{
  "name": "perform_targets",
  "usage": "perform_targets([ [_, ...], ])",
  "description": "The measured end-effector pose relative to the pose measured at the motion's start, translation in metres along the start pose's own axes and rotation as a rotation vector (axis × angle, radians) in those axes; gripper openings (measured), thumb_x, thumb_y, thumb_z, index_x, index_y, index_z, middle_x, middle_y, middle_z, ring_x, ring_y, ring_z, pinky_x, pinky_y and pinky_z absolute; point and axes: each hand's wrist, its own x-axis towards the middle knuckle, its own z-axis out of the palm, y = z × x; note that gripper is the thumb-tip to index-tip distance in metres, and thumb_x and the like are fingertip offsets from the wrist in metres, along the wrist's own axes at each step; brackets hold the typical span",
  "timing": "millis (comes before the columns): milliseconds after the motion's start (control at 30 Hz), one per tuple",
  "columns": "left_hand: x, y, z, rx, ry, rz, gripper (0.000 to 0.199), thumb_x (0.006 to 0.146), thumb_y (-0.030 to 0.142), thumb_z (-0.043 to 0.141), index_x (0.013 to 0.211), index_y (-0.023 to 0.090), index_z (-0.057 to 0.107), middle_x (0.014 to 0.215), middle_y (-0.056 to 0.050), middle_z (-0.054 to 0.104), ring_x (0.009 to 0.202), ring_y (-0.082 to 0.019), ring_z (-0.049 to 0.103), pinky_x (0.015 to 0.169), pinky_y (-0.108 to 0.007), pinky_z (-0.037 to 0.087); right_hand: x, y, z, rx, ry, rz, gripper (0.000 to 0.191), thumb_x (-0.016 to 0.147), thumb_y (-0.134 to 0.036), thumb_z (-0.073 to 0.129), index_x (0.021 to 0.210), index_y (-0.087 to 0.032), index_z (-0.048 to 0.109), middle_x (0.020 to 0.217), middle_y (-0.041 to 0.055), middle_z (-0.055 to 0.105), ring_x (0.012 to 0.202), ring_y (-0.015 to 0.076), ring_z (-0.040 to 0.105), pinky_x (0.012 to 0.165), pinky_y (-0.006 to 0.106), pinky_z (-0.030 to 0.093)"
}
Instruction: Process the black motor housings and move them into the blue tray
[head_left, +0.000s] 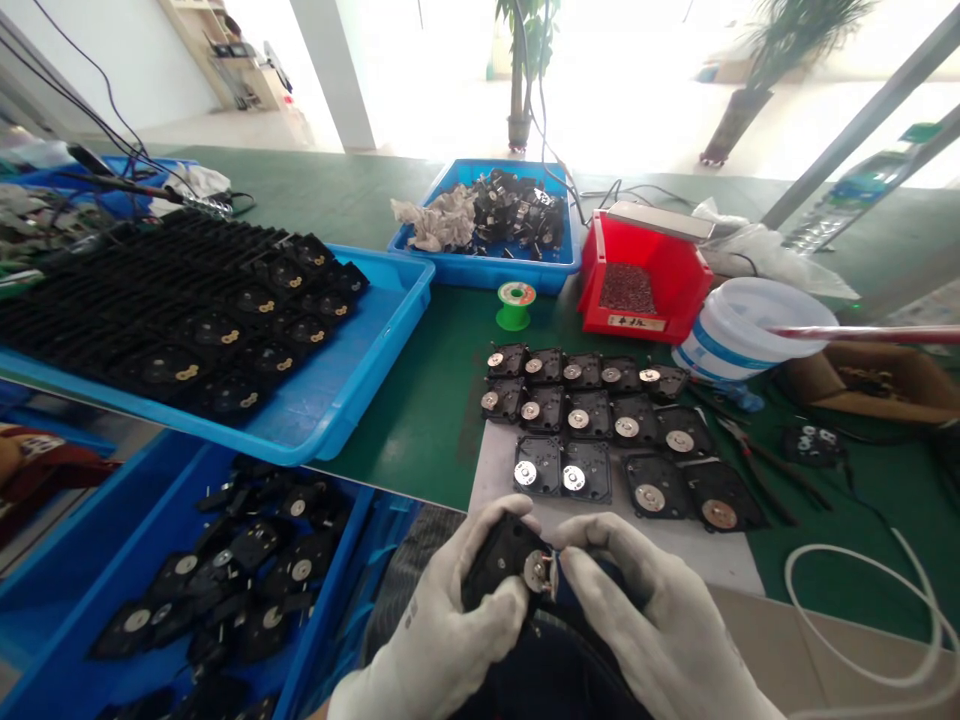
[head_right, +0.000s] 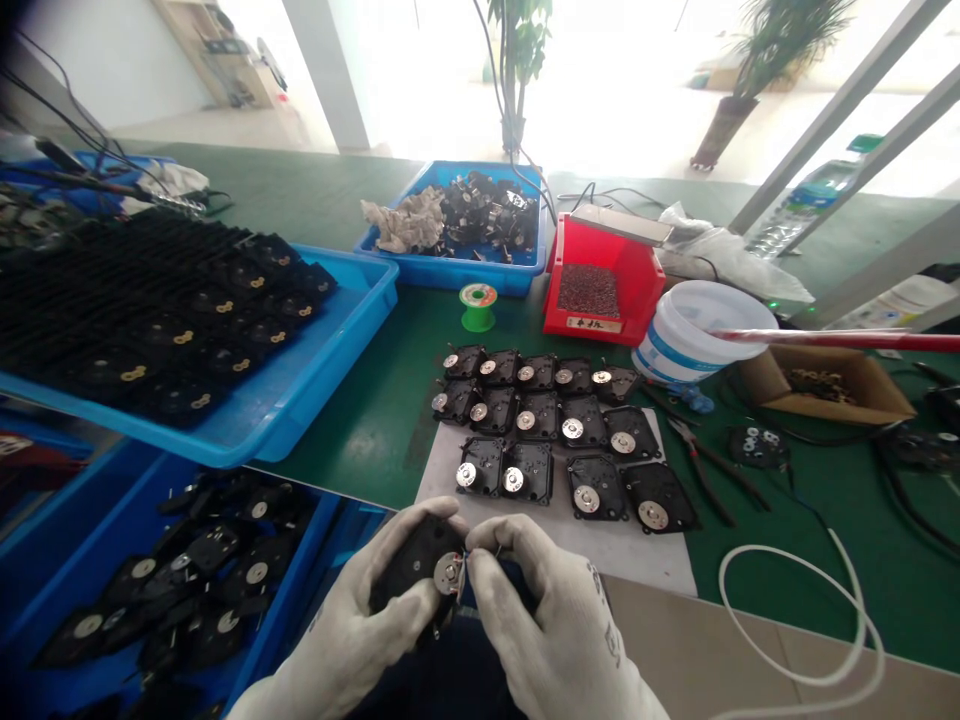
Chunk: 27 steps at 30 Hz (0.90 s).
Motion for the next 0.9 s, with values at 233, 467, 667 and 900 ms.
perform_targets([
  [233,0.001,0.001,0.0,0.032,0.014,0.018,0.049,0.085,0.025,0.072,0.134,0.024,0.067,0.124,-0.005,0.076,0.119,-0.027,0.069,0.1,-0.027,0.056,0.004,0.005,-0.002,-0.019,-0.044,-0.016,0.021,0.1,-0.035,0.054,0.092,-0.022,0.067,0.081,0.0013,0.072,0.075,0.0158,0.069,0.07,0.021,0.055],
  [467,-0.001,0.001,-0.001,0.0,-0.008,-0.024,0.05,0.086,0.023,0.07,0.136,0.023,0.067,0.123,-0.006,0.077,0.11,-0.027,0.073,0.093,-0.028,0.06,0.005,0.017,-0.006,-0.05,-0.106,-0.082,0.02,0.103,-0.034,0.051,0.095,-0.023,0.066,0.083,0.0003,0.073,0.077,0.0151,0.071,0.072,0.02,0.055],
  [667,-0.007,0.006,0.003,-0.015,0.137,-0.097,0.053,0.081,0.032,0.079,0.132,0.022,0.072,0.116,-0.007,0.079,0.1,-0.028,0.075,0.084,-0.027,0.062,0.002,0.008,-0.004,-0.083,-0.07,-0.063,0.015,0.1,-0.031,0.054,0.095,-0.024,0.067,0.081,-0.0007,0.073,0.075,0.0157,0.071,0.07,0.022,0.054],
  [900,-0.008,0.003,0.0,-0.003,0.167,-0.122,0.057,0.078,0.045,0.085,0.132,0.028,0.073,0.113,-0.005,0.08,0.12,-0.035,0.07,0.088,-0.028,0.064,-0.002,-0.006,-0.006,-0.128,-0.055,-0.004,0.014,0.096,-0.026,0.056,0.096,-0.026,0.07,0.078,-0.0028,0.073,0.073,0.0148,0.069,0.068,0.022,0.051],
])
